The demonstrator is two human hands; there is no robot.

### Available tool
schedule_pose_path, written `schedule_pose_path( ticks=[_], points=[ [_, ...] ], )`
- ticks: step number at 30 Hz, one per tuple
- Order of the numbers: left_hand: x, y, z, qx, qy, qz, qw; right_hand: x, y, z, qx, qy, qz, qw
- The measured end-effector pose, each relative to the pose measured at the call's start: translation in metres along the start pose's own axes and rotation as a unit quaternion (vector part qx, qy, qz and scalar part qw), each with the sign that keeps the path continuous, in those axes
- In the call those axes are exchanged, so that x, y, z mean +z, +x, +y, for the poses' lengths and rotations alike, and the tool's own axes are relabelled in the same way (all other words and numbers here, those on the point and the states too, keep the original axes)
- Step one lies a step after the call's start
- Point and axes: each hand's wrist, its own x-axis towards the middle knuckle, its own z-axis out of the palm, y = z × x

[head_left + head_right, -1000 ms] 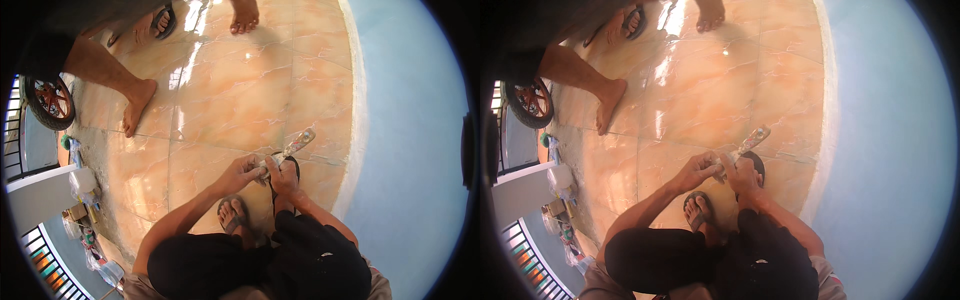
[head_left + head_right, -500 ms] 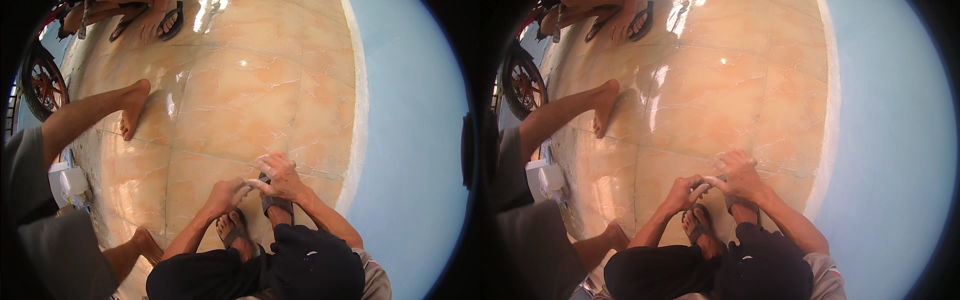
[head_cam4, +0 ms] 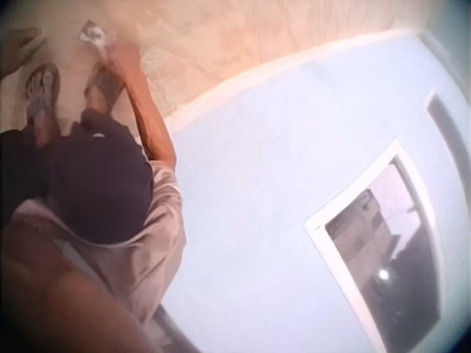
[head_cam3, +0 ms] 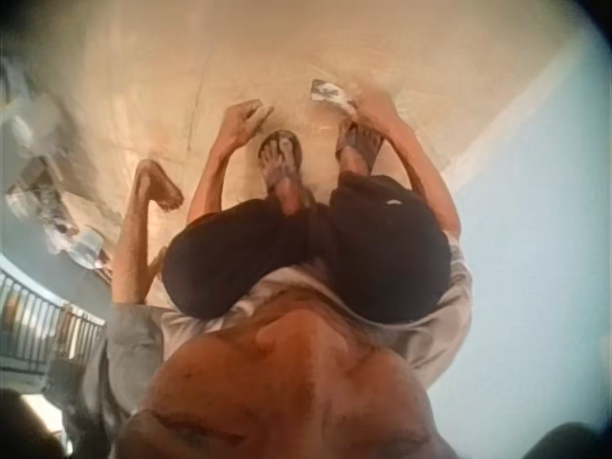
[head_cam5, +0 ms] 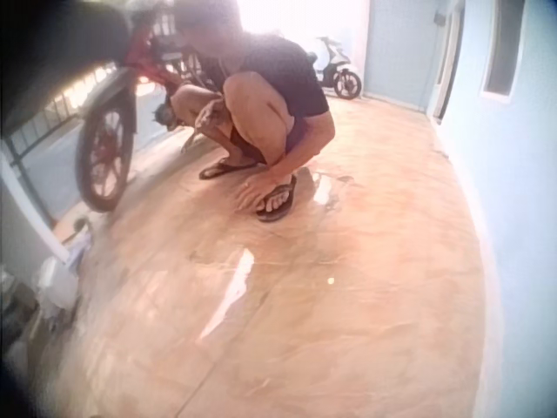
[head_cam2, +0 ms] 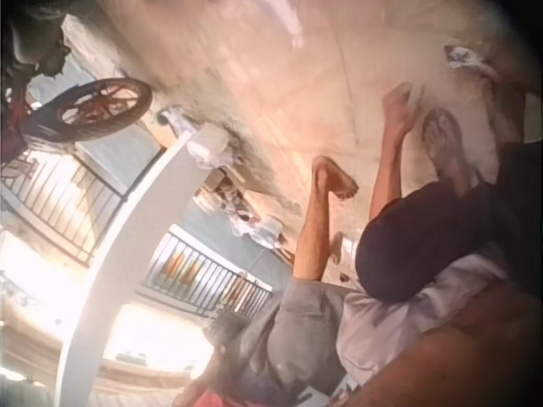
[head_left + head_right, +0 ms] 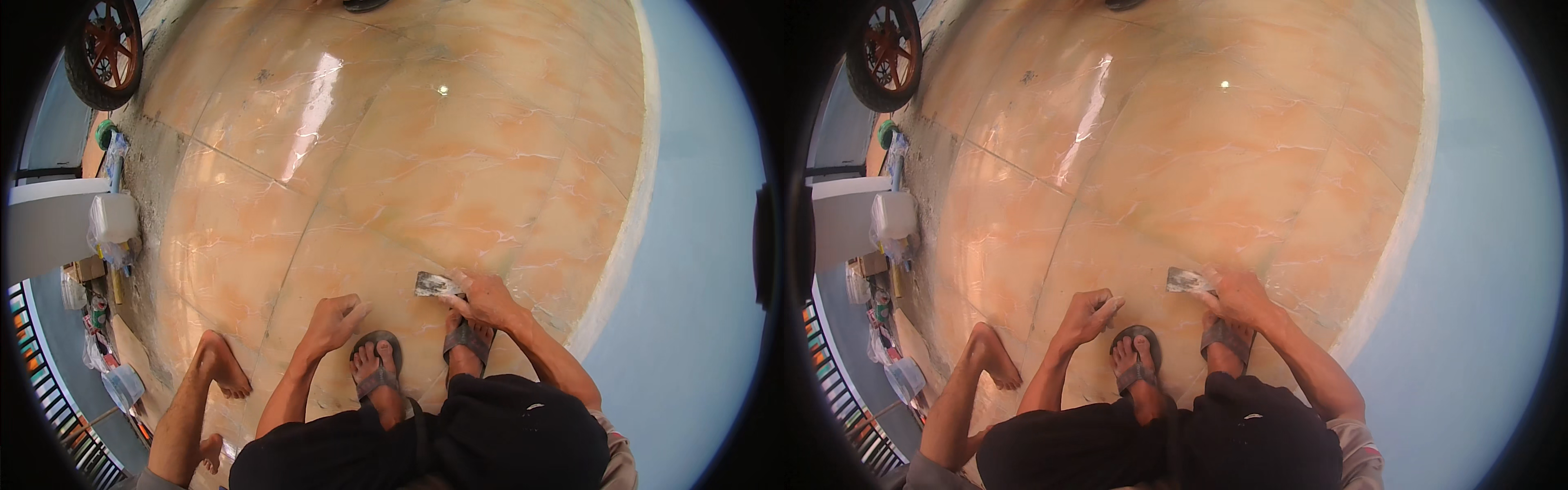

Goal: The person uses a grout float to spread grout into the joints between beige floor tiles. They repeatedly press and drag the float across the tile surface to fill the gaps, while occasionally using their left hand to wipe or smooth the area.

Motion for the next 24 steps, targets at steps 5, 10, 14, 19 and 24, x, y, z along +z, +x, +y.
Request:
schedule_pose_path(
  ticks=[5,10,14,19,24],
  points=[
    [0.037,0.009,0.039,0.09,-0.048,0.008,0.995,0.014,-0.007,-0.04,-0.061,0.056,-0.035,0.996],
    [0.053,0.009,0.033,0.084,-0.088,0.047,0.991,0.023,-0.009,-0.044,-0.077,0.07,-0.031,0.994],
    [0.064,0.013,0.015,0.091,-0.122,0.078,0.985,0.018,-0.004,-0.05,-0.089,0.062,-0.016,0.994],
    [0.064,0.021,0.017,0.089,-0.139,0.096,0.982,0.022,-0.003,-0.047,-0.063,0.069,0.029,0.995],
    [0.068,0.028,-0.001,0.097,-0.105,0.097,0.985,0.006,0.011,-0.021,0.083,0.143,0.11,0.98]
  ],
)
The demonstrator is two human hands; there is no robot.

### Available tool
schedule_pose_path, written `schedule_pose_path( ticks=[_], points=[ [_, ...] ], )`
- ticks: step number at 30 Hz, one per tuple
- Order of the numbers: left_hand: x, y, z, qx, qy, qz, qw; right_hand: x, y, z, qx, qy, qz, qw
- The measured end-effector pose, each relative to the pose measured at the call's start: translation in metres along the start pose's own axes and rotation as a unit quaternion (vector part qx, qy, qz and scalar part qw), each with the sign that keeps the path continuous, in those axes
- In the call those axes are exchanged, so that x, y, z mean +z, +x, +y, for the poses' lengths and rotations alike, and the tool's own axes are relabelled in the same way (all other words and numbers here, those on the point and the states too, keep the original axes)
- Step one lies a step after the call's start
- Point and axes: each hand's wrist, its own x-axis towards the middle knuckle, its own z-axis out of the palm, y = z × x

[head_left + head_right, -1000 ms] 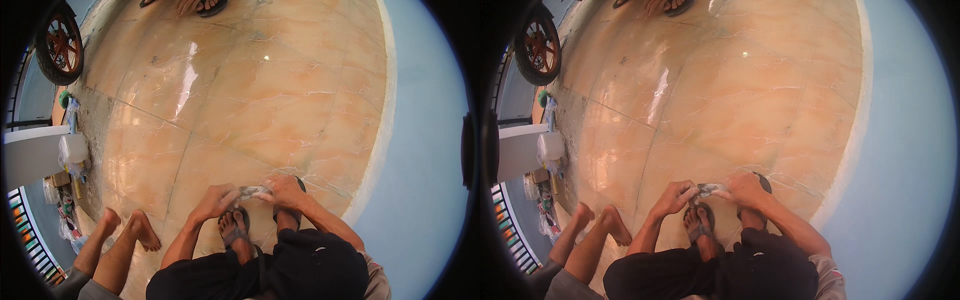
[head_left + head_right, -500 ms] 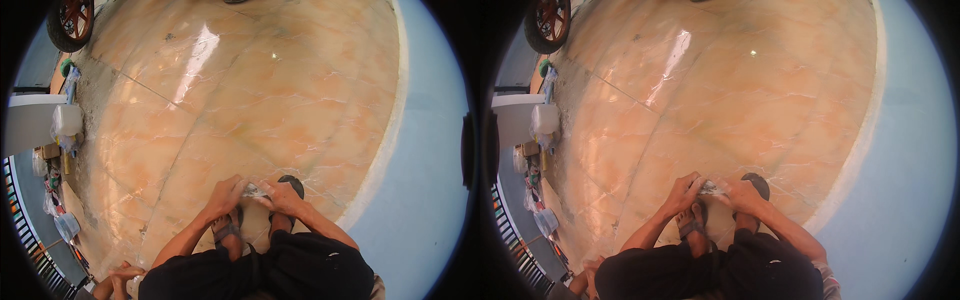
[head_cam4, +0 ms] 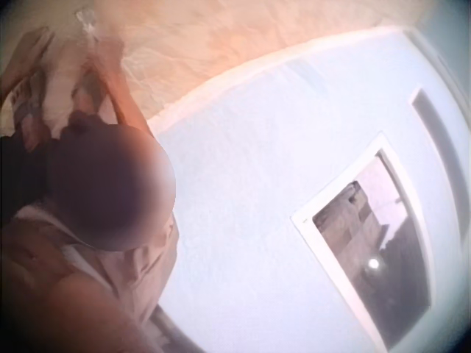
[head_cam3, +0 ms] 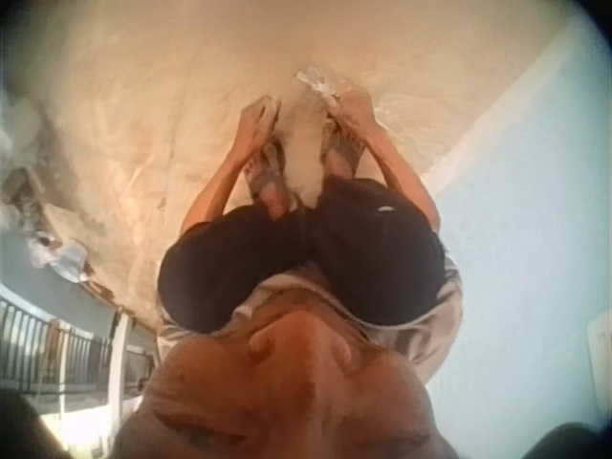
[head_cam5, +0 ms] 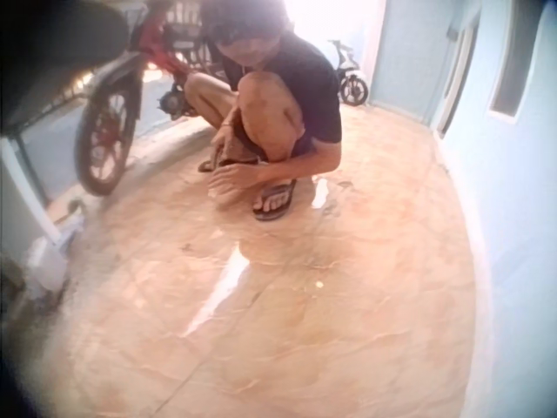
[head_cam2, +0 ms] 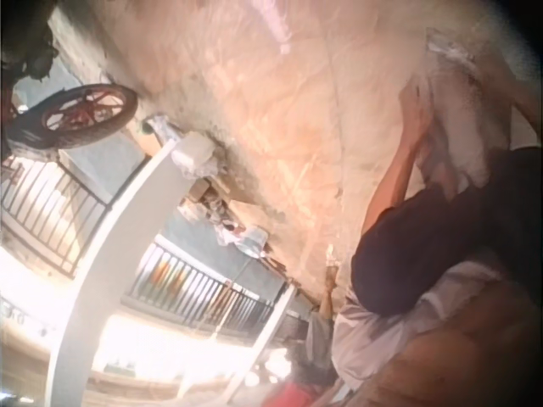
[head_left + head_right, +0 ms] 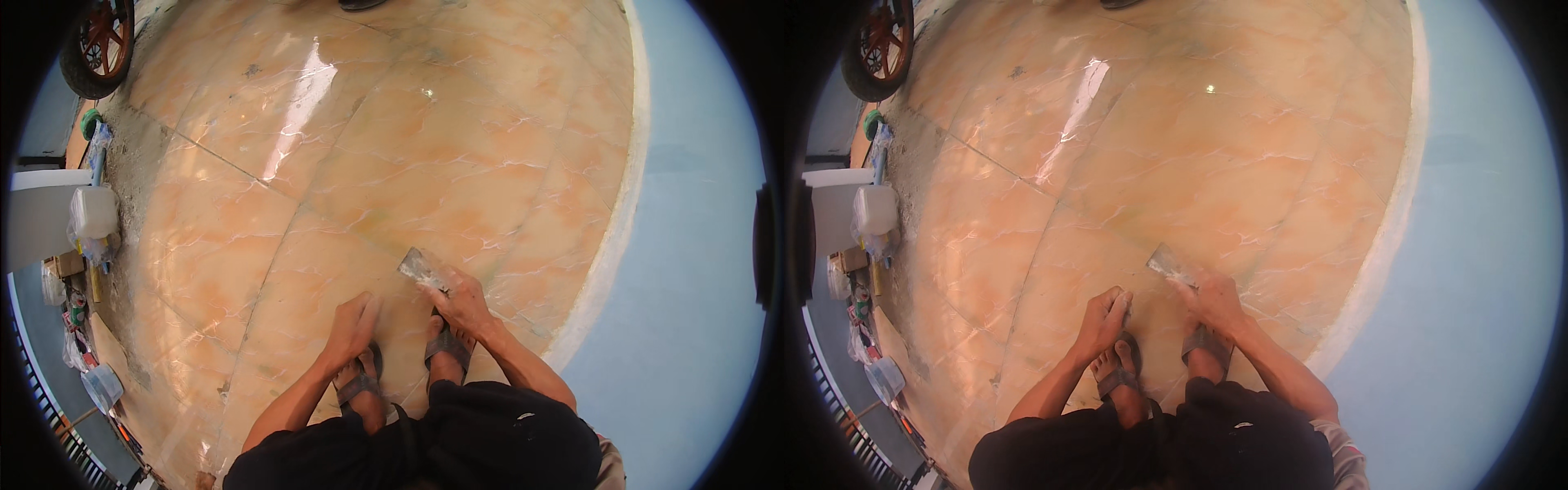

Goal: The person uses a grout float to spread grout into the joints between beige floor tiles. They repeatedly press and drag the float across the tile surface to fill the gaps, while occasionally using their left hand to wipe or smooth the area.

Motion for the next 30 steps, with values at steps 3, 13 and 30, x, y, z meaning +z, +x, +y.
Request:
schedule_pose_path(
  ticks=[3,13,30],
  points=[
    [-0.001,-0.002,0.01,0.0,0.056,0.005,0.998,-0.036,0.02,0.008,0.009,0.022,0.078,0.997],
    [-0.044,0.036,0.027,0.097,0.467,0.056,0.877,-0.097,0.073,0.06,0.076,-0.223,0.136,0.962],
    [-0.036,0.044,0.02,0.043,0.478,0.011,0.877,-0.189,0.36,-0.009,0.031,-0.394,0.133,0.909]
  ],
)
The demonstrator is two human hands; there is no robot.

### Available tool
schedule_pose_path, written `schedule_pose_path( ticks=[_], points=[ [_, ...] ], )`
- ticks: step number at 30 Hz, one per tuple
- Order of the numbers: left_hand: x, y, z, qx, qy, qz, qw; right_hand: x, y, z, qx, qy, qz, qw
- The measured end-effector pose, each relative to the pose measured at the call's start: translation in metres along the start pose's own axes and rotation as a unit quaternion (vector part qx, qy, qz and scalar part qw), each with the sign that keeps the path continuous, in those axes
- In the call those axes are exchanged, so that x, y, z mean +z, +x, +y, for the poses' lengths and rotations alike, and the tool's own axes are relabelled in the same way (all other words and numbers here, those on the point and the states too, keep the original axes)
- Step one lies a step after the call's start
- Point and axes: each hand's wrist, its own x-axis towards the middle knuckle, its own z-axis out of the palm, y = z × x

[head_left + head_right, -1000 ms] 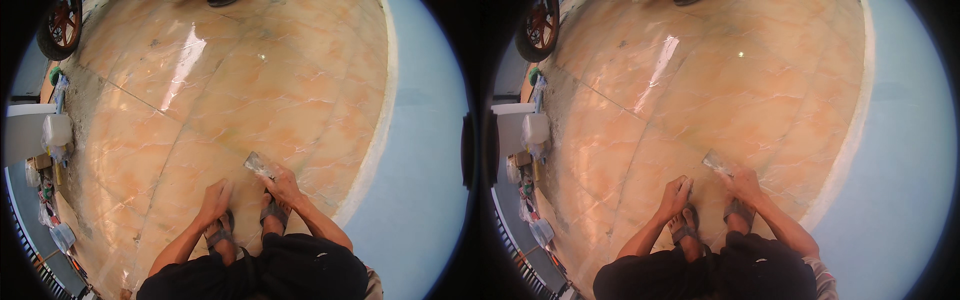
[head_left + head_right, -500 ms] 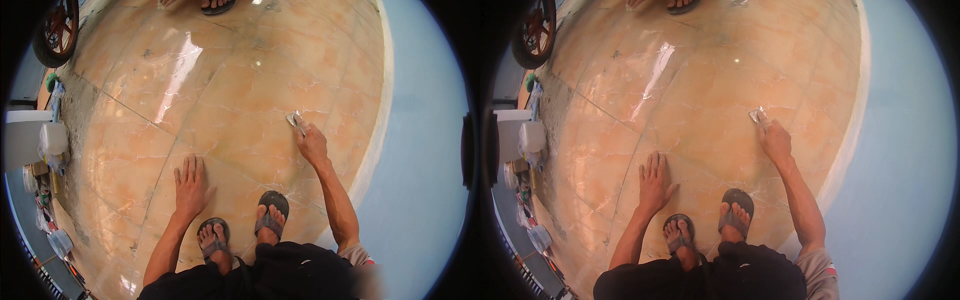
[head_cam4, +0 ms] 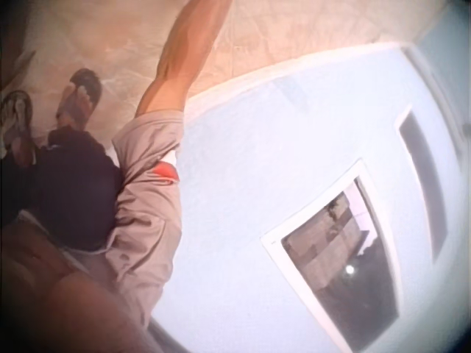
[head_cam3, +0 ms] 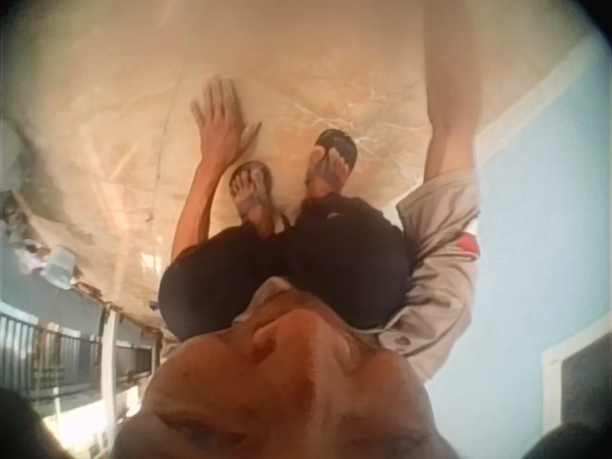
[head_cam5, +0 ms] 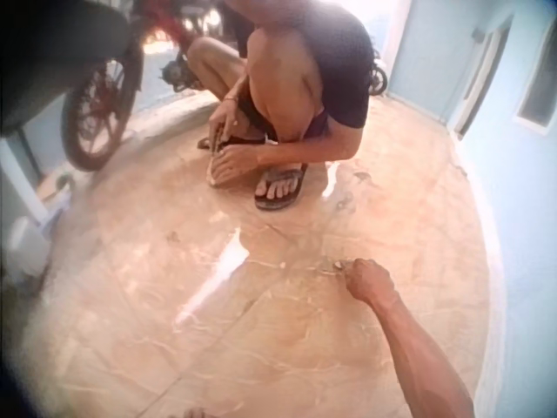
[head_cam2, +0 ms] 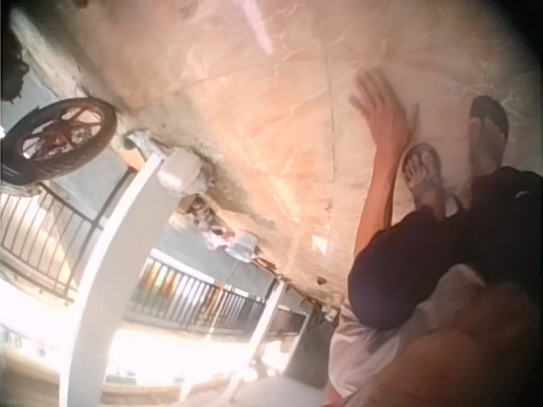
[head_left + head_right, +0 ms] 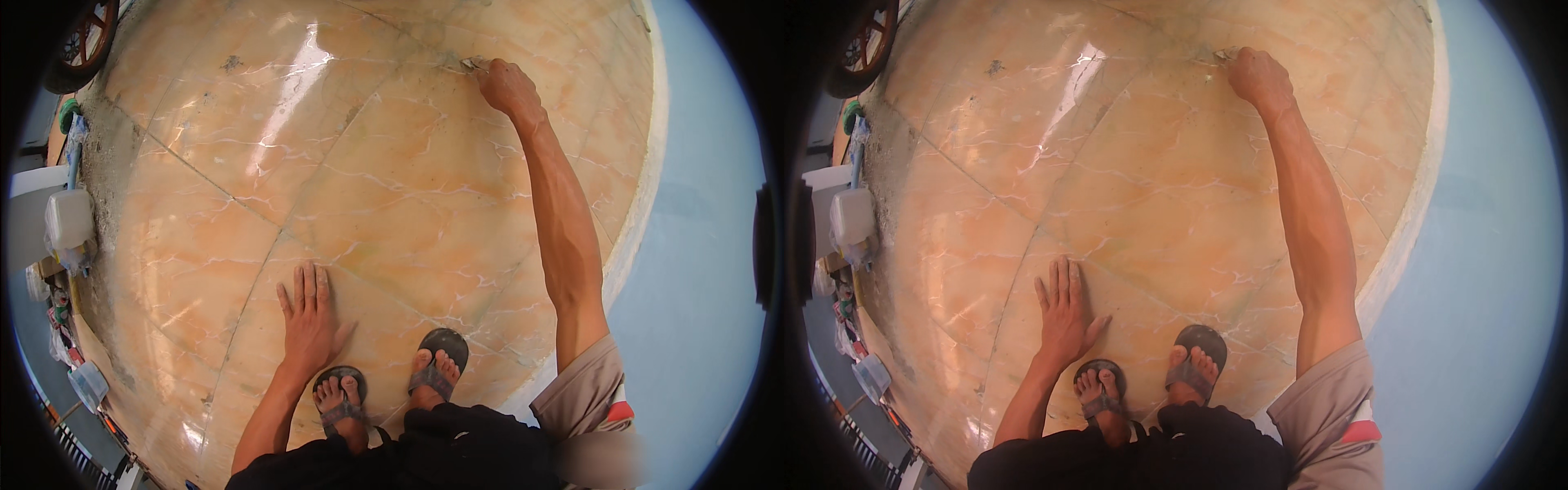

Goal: The person uses a grout float to spread grout into the joints between beige floor tiles. They repeatedly press and drag the float across the tile surface to fill the gaps, while occasionally using their left hand to wipe or smooth the area.

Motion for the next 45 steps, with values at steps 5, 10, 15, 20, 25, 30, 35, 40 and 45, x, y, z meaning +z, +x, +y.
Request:
schedule_pose_path(
  ticks=[5,10,15,20,25,30,35,40,45],
  points=[
    [-0.001,0.0,0.001,-0.007,-0.002,-0.003,1.0,0.0,0.005,-0.008,0.001,0.0,0.018,1.0],
    [0.003,0.001,-0.001,-0.007,-0.027,0.006,1.0,-0.005,0.007,-0.01,-0.014,-0.039,-0.013,0.999],
    [0.004,-0.002,-0.002,-0.001,-0.03,0.006,1.0,-0.002,0.014,-0.009,-0.013,-0.043,-0.02,0.999],
    [0.006,-0.014,-0.002,0.014,-0.029,0.004,0.999,0.002,0.016,-0.01,-0.019,-0.035,0.001,0.999],
    [0.008,-0.027,-0.011,0.039,-0.088,0.11,0.989,0.011,0.011,-0.011,-0.02,-0.011,-0.004,1.0],
    [0.015,-0.043,-0.01,0.066,-0.123,0.147,0.979,0.016,0.032,-0.007,-0.021,0.015,0.029,0.999],
    [0.012,-0.06,-0.01,0.011,-0.079,0.12,0.99,0.016,-0.017,-0.058,-0.088,-0.001,-0.026,0.996],
    [0.013,-0.064,-0.002,0.015,-0.068,0.106,0.992,-0.004,-0.041,-0.083,-0.154,-0.014,-0.021,0.988],
    [0.008,-0.077,-0.016,-0.028,-0.054,0.072,0.996,0.002,-0.063,-0.1,-0.212,-0.039,-0.084,0.973]
  ],
)
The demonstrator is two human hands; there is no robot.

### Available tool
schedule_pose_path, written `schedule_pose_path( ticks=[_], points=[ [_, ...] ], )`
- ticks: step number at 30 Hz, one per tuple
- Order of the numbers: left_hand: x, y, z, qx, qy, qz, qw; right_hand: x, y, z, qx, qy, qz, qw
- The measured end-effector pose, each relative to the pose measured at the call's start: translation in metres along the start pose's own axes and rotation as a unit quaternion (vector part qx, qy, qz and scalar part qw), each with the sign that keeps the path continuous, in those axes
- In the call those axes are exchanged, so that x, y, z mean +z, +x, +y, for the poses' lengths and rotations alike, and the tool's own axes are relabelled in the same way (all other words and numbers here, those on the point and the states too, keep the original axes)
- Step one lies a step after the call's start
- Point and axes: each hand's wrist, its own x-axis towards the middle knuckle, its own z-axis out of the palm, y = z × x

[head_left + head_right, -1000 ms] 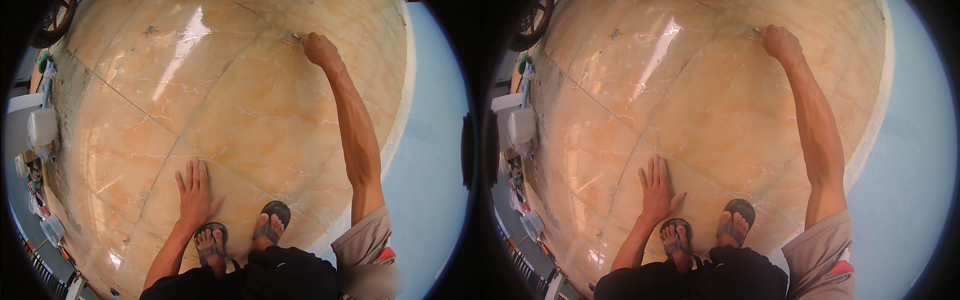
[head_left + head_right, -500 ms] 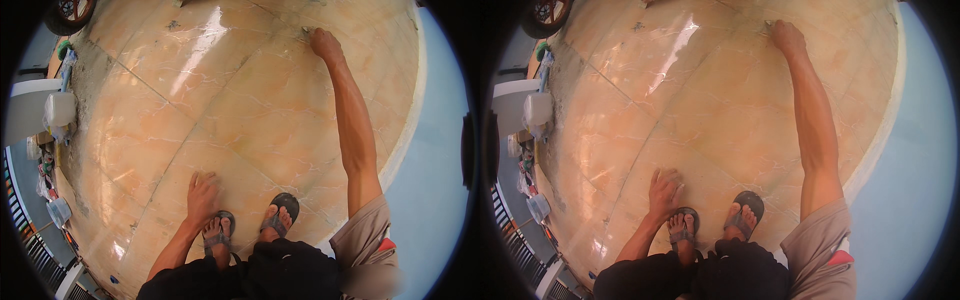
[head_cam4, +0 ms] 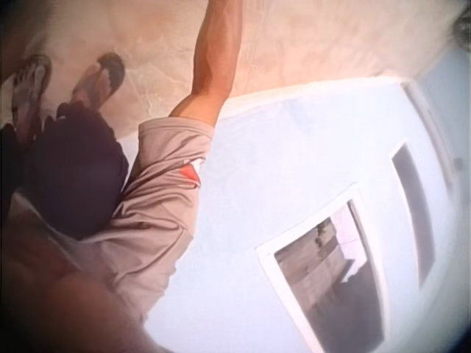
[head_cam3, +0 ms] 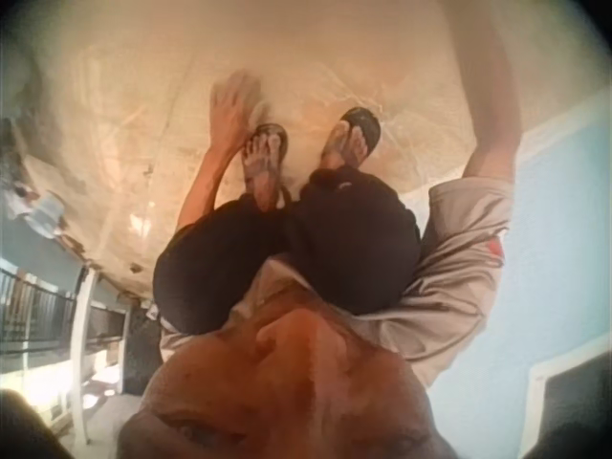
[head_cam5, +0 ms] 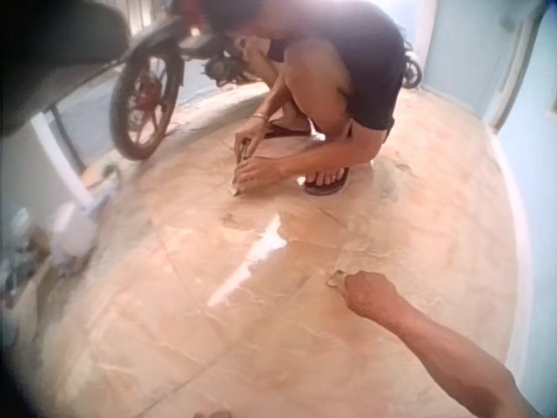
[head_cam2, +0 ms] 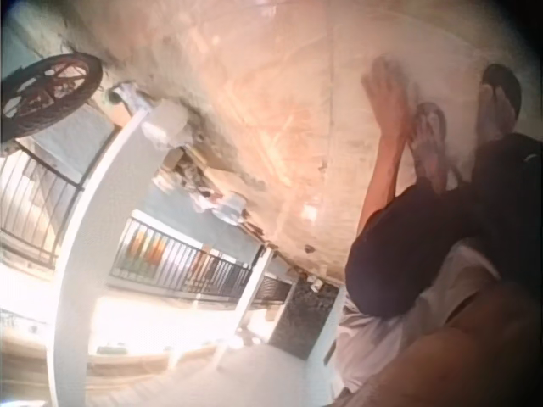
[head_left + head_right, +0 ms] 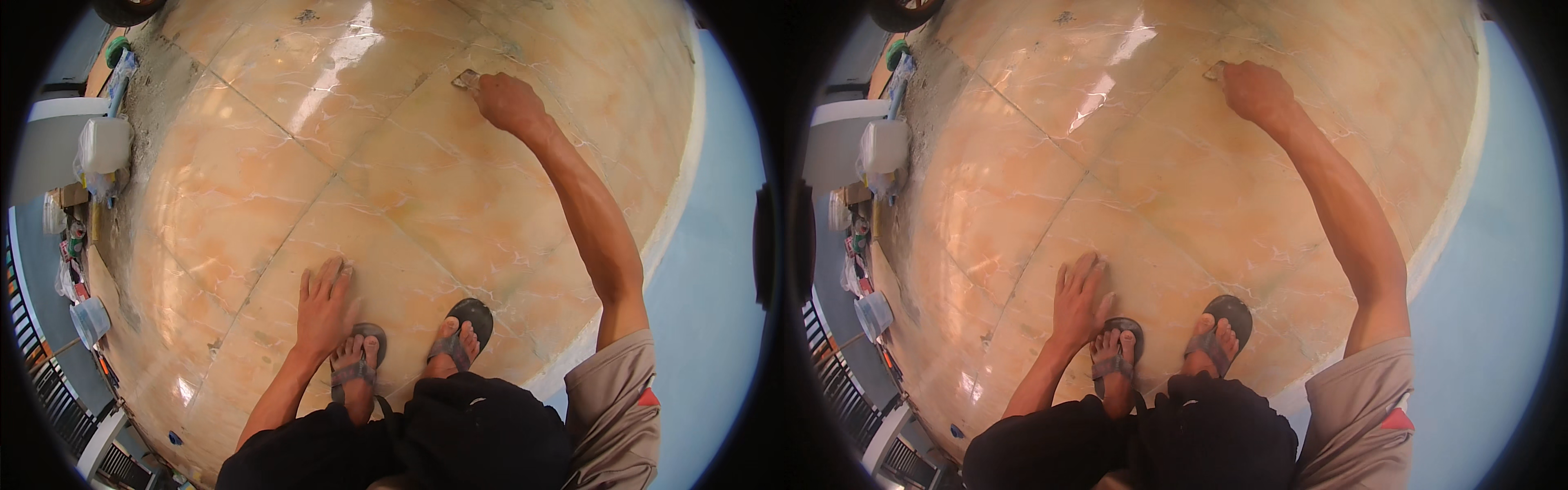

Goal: The person uses a grout float to spread grout into the joints between beige floor tiles. They repeatedly press and drag the float across the tile surface to fill the gaps, while occasionally using their left hand to wipe or smooth the area.

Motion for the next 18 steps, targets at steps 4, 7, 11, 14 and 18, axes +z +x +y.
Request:
schedule_pose_path(
  ticks=[4,7,11,14,18],
  points=[
    [0.006,-0.004,0.007,-0.002,-0.002,-0.012,1.0,-0.001,0.01,-0.003,-0.004,-0.01,0.05,0.999],
    [0.007,-0.008,0.004,-0.003,0.021,-0.039,0.999,0.009,0.004,-0.012,-0.011,0.004,0.02,1.0],
    [0.01,-0.012,-0.001,-0.004,0.031,-0.041,0.999,0.036,-0.035,-0.041,-0.089,-0.002,0.079,0.993],
    [0.014,-0.007,0.007,0.006,0.038,-0.034,0.999,0.037,-0.012,-0.048,-0.086,0.028,0.106,0.99],
    [0.012,-0.009,-0.001,0.008,0.041,-0.035,0.999,0.036,-0.024,-0.067,-0.065,0.014,0.052,0.996]
  ],
)
